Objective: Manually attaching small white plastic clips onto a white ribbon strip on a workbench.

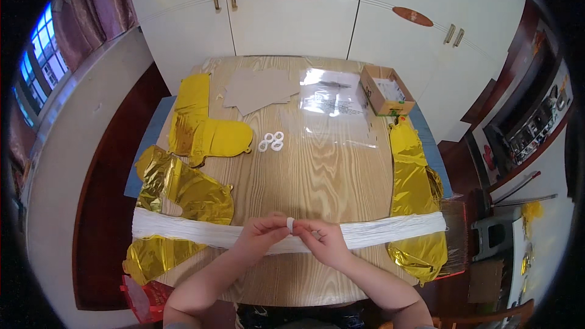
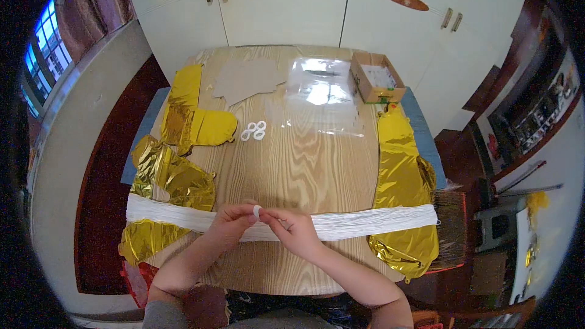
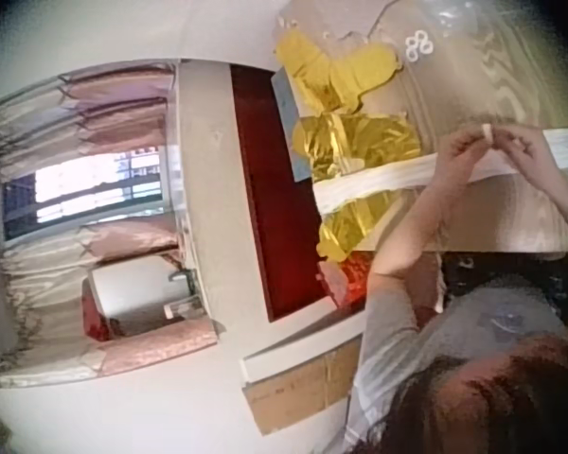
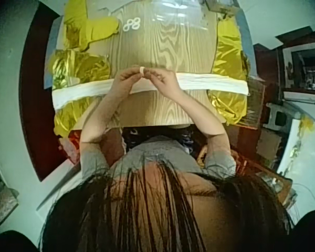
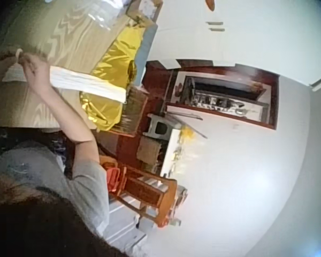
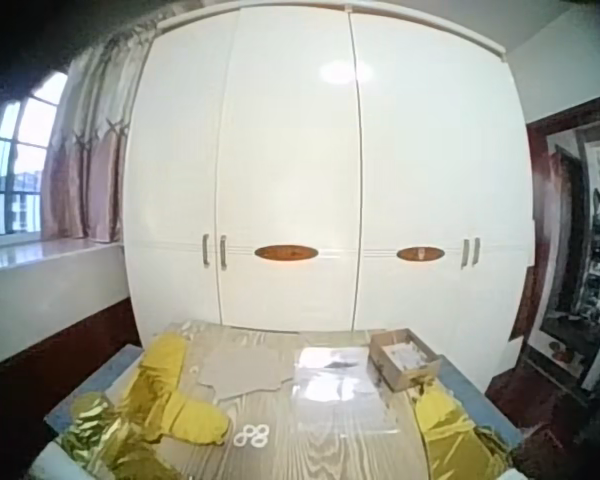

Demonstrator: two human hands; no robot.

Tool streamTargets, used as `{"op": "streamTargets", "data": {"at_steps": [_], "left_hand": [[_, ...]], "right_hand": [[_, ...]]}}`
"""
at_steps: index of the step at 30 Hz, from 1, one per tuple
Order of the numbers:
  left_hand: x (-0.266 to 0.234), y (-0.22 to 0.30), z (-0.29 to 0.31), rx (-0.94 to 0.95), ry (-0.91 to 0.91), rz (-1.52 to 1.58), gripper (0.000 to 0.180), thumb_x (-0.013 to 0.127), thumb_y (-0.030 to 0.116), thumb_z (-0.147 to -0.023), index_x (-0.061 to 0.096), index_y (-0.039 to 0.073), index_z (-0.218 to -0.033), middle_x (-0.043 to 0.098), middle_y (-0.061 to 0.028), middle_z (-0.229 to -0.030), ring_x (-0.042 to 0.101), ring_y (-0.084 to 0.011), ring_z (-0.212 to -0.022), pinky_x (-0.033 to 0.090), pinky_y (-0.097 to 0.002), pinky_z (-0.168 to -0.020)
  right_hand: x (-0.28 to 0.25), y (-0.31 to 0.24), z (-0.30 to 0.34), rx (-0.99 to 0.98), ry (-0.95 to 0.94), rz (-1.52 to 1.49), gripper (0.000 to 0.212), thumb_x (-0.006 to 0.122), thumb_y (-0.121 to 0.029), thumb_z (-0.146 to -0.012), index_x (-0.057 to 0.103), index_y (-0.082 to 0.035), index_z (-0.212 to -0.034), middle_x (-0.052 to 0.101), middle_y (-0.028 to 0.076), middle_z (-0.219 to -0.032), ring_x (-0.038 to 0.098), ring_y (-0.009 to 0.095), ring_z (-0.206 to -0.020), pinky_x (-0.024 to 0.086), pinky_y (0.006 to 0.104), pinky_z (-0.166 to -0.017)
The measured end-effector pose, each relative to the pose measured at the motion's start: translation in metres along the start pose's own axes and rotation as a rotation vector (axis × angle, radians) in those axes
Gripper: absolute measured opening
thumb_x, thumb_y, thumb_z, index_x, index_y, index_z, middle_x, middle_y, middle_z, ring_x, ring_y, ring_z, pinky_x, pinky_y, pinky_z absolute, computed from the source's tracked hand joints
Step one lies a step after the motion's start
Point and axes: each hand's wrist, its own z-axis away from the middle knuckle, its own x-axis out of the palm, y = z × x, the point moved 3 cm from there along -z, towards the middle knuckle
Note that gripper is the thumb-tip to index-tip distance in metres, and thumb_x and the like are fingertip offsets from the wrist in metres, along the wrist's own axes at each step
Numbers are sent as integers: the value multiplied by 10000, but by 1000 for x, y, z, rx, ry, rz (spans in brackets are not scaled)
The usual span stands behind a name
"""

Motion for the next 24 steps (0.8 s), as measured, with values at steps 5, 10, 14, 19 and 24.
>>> {"op": "streamTargets", "data": {"at_steps": [5, 10, 14, 19, 24], "left_hand": [[7, 5, 1, 9, 41, -8, 217, 515, 10, -851, 585, -11, -1055, 583, -52, -1033, 532, -110, -959, 404, -233, -853], [5, 7, 1, 0, 61, -86, 237, 505, 7, -858, 566, -18, -1086, 610, -54, -1020, 561, -101, -906, 436, -224, -817], [3, 7, -1, -18, 69, -129, 218, 517, 17, -854, 584, -14, -1060, 624, -41, -970, 560, -85, -890, 435, -215, -806], [6, 8, 0, -102, -26, -208, 187, 541, 31, -842, 606, -10, -1013, 628, -27, -896, 559, -73, -830, 444, -209, -741], [9, 5, 1, -101, -45, -263, 156, 557, 41, -837, 609, -11, -976, 617, -8, -841, 548, -52, -763, 445, -199, -681]], "right_hand": [[4, 13, 1, 131, -29, -224, 192, 522, -102, -874, 594, 23, -1001, 641, 45, -840, 576, 85, -782, 458, 223, -700], [2, 11, 1, 199, -153, -351, 188, 507, -88, -880, 595, 35, -992, 633, 32, -857, 565, 76, -777, 452, 215, -672], [-12, 5, -1, 103, -111, -255, 177, 564, -34, -827, 600, 10, -995, 624, 56, -873, 560, 92, -797, 435, 219, -683], [-17, -16, -6, -277, -36, 63, 200, 635, -33, -756, 611, -32, -954, 613, 82, -923, 604, 174, -808, 474, 265, -685], [-11, -12, -4, -335, -39, 197, 188, 639, -35, -752, 603, -37, -936, 613, 105, -913, 608, 214, -809, 475, 285, -696]]}}
